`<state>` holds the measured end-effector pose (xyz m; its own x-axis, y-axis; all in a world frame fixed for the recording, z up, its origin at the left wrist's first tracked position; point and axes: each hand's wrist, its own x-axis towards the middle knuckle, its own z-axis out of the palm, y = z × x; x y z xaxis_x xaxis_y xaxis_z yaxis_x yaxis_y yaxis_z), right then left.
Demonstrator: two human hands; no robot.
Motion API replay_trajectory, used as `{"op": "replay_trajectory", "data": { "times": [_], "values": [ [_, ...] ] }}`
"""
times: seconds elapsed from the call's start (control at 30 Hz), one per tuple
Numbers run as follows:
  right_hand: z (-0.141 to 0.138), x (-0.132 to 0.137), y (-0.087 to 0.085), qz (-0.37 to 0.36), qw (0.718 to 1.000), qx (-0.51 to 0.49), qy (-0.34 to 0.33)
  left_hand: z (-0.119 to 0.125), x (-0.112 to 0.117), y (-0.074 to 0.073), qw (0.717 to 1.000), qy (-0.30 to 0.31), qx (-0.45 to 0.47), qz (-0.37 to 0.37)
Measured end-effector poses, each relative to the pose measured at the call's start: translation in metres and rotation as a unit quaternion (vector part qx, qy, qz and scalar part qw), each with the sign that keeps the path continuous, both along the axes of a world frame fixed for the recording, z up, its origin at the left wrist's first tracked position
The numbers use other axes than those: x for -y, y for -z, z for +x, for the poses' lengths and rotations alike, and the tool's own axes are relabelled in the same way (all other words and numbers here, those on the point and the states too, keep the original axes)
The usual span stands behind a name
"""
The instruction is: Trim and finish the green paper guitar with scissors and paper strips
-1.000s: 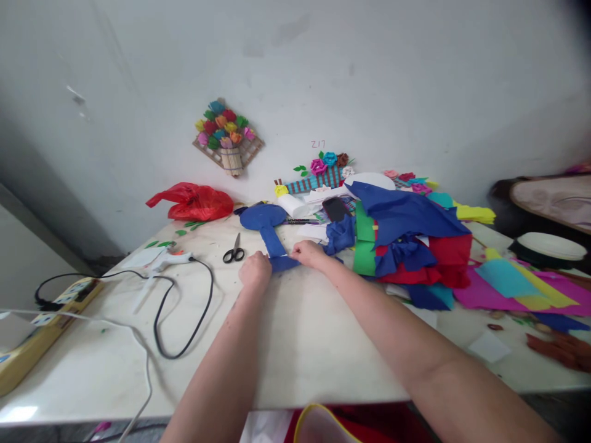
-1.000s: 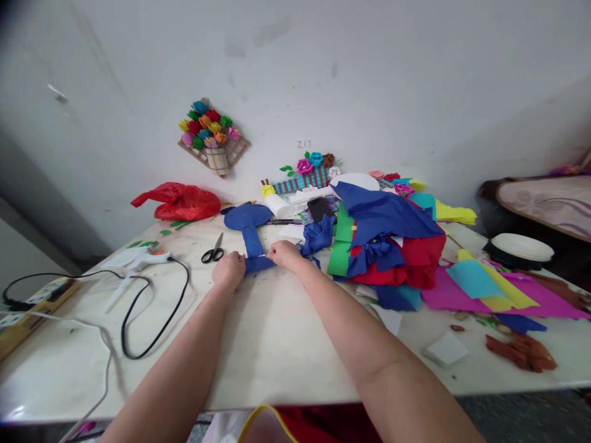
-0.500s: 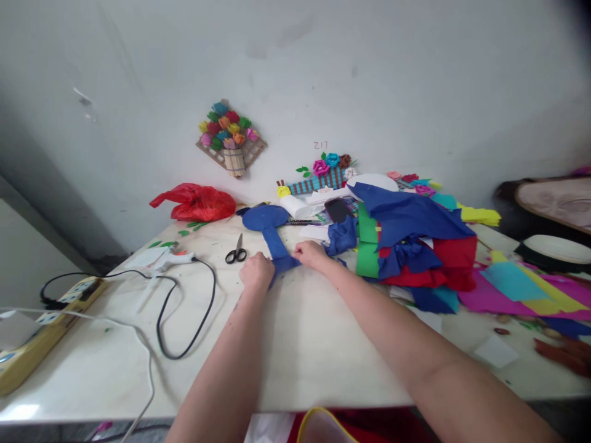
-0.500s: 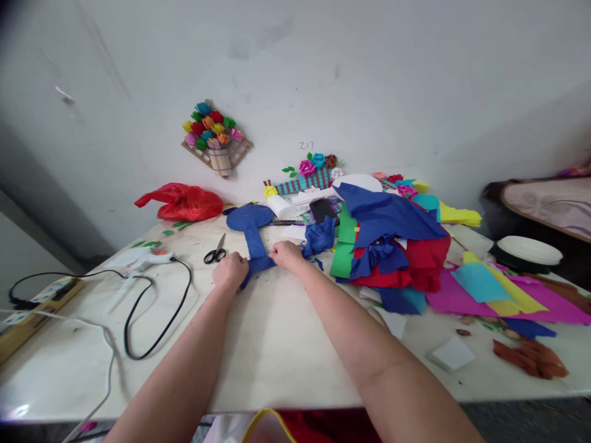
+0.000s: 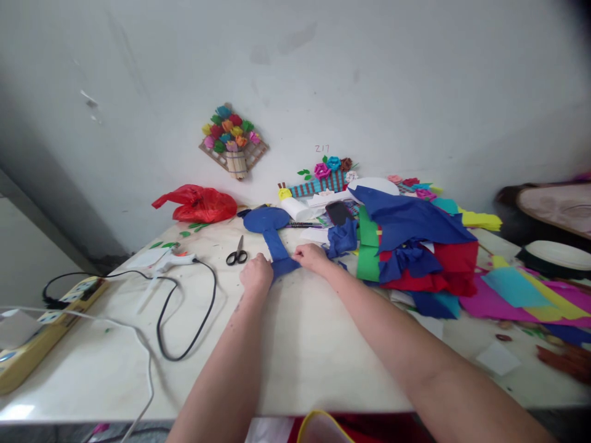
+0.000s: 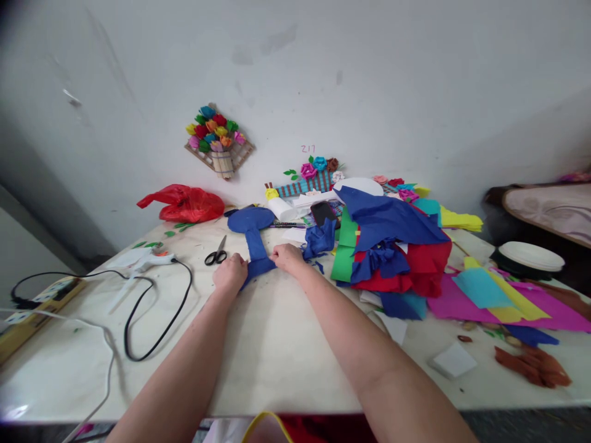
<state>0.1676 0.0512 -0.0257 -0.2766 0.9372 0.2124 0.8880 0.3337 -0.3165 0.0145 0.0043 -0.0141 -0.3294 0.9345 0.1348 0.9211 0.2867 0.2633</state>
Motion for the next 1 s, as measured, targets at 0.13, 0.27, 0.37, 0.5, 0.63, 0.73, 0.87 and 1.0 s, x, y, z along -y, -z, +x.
{"op": "replay_trajectory", "data": {
  "times": [0.13,0.27,0.37,0.5,0.63,0.73,0.87,1.0],
  "values": [
    [0.000,0.002,0.000,0.010,1.000,0.011,-0.005,-0.002,-0.001,0.002,1.000,0.017,-0.023,0.002],
    [-0.001,0.005,0.001,0.031,0.999,0.022,-0.017,-0.002,0.000,0.004,0.998,0.044,-0.052,0.015],
    [-0.001,0.006,0.003,0.104,0.993,0.029,-0.046,-0.002,0.000,0.005,0.995,0.067,-0.067,0.028],
    [-0.002,0.007,0.003,0.157,0.981,0.049,-0.105,-0.002,-0.001,0.005,0.993,0.086,-0.072,0.035],
    [-0.001,0.010,0.001,0.123,0.978,0.033,-0.163,-0.003,-0.002,0.006,0.993,0.091,-0.072,0.036],
    [0.000,0.012,0.000,0.106,0.977,0.022,-0.182,-0.004,-0.003,0.007,0.993,0.092,-0.067,0.041],
    [0.000,0.008,0.001,0.111,0.975,0.018,-0.192,-0.005,-0.003,0.008,0.993,0.092,-0.062,0.045],
    [-0.001,0.004,0.004,0.105,0.975,0.023,-0.193,-0.006,-0.004,0.010,0.992,0.096,-0.059,0.051]
  ]
}}
